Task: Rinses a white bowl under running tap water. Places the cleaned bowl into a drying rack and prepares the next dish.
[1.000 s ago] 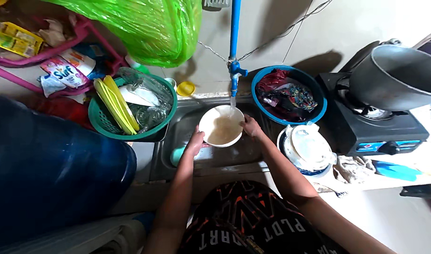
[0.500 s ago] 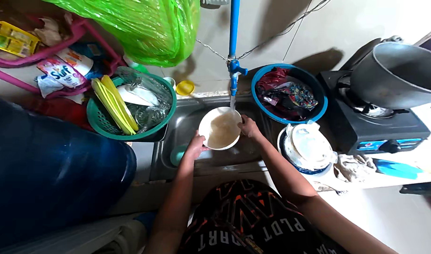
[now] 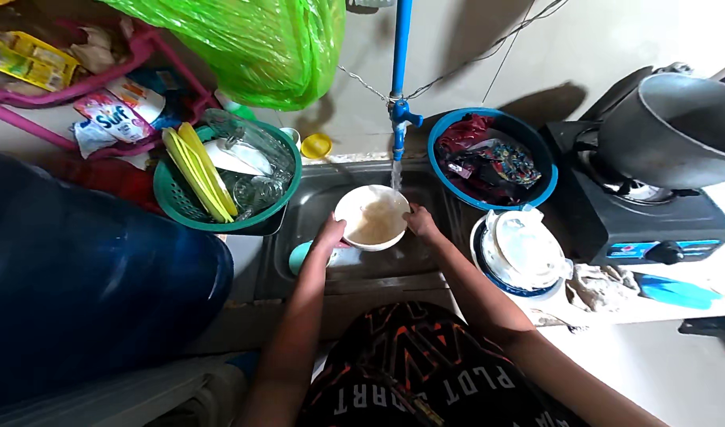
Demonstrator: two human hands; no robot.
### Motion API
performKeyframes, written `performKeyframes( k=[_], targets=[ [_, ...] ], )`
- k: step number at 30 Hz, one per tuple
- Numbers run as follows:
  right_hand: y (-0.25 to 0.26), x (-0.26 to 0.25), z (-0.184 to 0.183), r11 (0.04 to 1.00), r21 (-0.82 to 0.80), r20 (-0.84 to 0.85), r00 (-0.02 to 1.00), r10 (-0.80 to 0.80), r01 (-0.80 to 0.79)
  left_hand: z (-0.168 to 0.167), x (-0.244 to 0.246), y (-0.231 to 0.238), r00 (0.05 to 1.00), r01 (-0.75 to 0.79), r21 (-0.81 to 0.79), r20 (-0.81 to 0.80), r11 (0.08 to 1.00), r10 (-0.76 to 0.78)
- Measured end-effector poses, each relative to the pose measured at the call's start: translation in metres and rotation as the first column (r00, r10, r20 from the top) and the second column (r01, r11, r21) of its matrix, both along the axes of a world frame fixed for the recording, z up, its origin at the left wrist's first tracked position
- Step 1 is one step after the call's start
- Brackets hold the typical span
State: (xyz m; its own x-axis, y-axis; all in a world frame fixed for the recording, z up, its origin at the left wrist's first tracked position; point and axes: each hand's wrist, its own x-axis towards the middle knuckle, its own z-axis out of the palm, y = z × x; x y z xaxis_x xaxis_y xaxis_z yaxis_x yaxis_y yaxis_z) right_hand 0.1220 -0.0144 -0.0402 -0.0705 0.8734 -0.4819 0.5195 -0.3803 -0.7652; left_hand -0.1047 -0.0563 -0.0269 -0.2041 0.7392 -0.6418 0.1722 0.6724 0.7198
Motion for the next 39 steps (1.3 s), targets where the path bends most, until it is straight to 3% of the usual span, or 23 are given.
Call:
performKeyframes(
  k=[4,8,11,17,20,23,25,27,29,35,37,39],
  targets=[
    [-0.008,0.005,0.014,0.995,0.062,0.074,0.994,0.078,-0.083,-0.023,0.006,-0.013,0.981,-0.121,0.006,0.153,0.993,0.118],
    [-0.018,0.008,-0.007,0.999,0.015,0.045,0.998,-0.045,0.045,-0.016,0.011,-0.009,0.999,0.036,0.130,-0.021,0.991,-0.034],
    [-0.015,0.005,-0.015,0.991,-0.030,-0.007,0.992,-0.127,0.127,-0.002,0.010,0.000,0.991,0.089,0.106,-0.107,0.990,-0.078],
    [0.004,0.005,0.008,0.998,0.057,0.044,0.999,-0.010,0.008,-0.023,0.002,-0.007,0.974,-0.122,-0.031,0.188,0.992,0.126],
    [-0.002,0.006,0.011,0.991,0.125,0.059,0.998,0.031,-0.038,-0.028,0.005,-0.014,0.944,-0.208,0.000,0.264,0.978,0.201],
    [-0.008,0.006,-0.009,0.989,0.136,0.003,0.998,-0.057,0.056,-0.029,0.006,-0.009,0.977,-0.178,0.155,0.149,0.972,0.155],
    [-0.010,0.002,-0.022,0.987,0.108,-0.009,0.993,-0.116,0.116,-0.023,0.004,-0.004,0.999,-0.036,0.233,-0.026,0.972,0.043],
    [-0.009,-0.002,-0.027,0.988,0.076,-0.005,0.991,-0.131,0.131,-0.010,0.004,0.002,0.979,0.101,0.236,-0.196,0.967,-0.054],
    [-0.006,-0.002,-0.026,0.990,0.064,0.008,0.992,-0.127,0.126,-0.003,0.003,0.005,0.966,0.132,0.193,-0.243,0.972,-0.083],
    [-0.003,0.003,0.009,0.994,0.110,0.124,0.992,0.011,-0.024,-0.029,0.000,-0.006,0.987,-0.096,0.009,0.132,0.995,0.094],
    [-0.005,0.006,0.008,0.991,0.129,0.124,0.992,0.012,-0.028,-0.036,0.004,-0.010,0.952,-0.178,0.041,0.258,0.983,0.161],
    [-0.008,0.008,-0.003,0.990,0.142,0.074,0.997,-0.028,0.017,-0.038,0.007,-0.009,0.954,-0.189,0.127,0.261,0.974,0.151]
  ],
)
